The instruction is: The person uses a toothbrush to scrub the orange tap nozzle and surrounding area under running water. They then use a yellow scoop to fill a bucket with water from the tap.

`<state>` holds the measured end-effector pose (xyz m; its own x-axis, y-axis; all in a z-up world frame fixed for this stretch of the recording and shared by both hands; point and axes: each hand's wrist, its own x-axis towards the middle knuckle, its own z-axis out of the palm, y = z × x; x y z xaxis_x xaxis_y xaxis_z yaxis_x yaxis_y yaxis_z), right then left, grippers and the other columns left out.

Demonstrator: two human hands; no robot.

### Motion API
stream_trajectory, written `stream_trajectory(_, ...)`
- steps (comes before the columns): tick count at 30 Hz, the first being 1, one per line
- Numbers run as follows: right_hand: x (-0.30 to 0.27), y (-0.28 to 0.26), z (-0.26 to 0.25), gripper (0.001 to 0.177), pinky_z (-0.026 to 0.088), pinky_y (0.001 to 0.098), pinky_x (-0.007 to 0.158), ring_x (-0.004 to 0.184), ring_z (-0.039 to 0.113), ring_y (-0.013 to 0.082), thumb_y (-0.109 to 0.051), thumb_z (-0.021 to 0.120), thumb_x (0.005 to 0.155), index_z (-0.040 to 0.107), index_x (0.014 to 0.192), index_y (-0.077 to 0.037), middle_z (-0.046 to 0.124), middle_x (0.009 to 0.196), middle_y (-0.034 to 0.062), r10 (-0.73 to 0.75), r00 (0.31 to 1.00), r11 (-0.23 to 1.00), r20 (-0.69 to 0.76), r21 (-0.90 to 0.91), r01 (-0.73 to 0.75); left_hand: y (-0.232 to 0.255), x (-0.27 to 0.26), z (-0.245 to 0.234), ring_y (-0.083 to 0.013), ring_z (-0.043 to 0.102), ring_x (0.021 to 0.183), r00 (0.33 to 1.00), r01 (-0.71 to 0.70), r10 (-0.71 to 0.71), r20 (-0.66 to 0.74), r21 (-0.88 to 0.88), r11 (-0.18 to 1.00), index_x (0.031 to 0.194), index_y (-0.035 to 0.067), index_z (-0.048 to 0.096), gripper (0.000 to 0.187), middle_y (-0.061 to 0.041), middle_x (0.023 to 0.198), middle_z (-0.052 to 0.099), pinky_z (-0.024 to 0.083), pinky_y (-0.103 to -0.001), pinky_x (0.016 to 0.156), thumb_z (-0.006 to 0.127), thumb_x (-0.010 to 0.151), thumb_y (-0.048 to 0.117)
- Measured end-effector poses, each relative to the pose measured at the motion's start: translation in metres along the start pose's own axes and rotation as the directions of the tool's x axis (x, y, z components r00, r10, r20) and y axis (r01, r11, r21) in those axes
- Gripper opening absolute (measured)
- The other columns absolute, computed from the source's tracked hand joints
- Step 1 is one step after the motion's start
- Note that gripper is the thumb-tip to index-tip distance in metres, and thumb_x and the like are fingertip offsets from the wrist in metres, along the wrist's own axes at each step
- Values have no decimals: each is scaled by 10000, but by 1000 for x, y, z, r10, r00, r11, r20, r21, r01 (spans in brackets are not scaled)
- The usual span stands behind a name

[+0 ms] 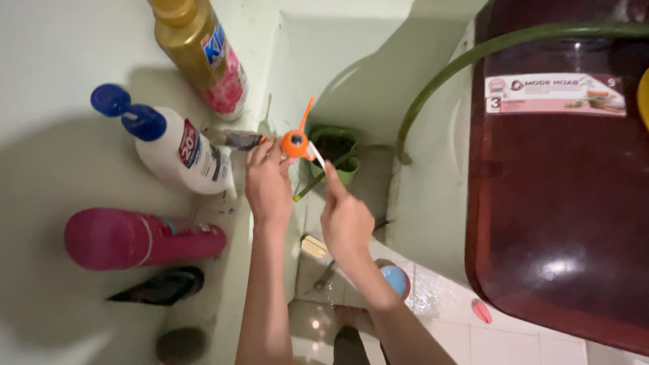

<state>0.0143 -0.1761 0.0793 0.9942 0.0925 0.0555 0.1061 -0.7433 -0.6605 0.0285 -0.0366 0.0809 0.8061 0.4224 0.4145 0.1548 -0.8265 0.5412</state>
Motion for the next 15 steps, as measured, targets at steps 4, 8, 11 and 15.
stream_trajectory(4,6,3,11,442,494,511,538,538,638,382,-214,592,985,633,1402,-352,661,638,188,-2,1000,999,-1,-35,2,-3,0,-5,-343,586,1235,1000,-13,14,26,-35,999,1292,-23,669,400,-152,1286,674,491,-413,1027,715,896,9)
stream_trajectory(8,-14,26,5,364,492,463,500,497,627,337,-252,622,971,714,1313,-338,665,635,149,-37,996,999,-77,31,39,-3,2,-7,-340,586,1244,999,-34,34,12,-49,998,1287,-23,677,398,-159,1299,674,490,-411,1033,706,891,0)
stream_trajectory(11,-23,42,-4,248,479,416,501,497,621,261,-307,659,965,768,1187,-333,672,639,67,-76,994,996,-84,29,78,-4,-3,-8,-343,583,1232,1000,-1,3,30,-73,997,1278,-31,672,402,-166,1291,668,486,-411,1019,724,885,36)
stream_trajectory(15,20,32,-11,157,411,433,692,655,609,203,-282,728,914,814,1043,-314,626,672,-3,-384,902,913,-198,-228,339,-6,4,-6,-336,587,1230,1000,-12,13,24,-45,999,1264,-17,684,389,-144,1282,675,484,-408,1025,738,886,62)
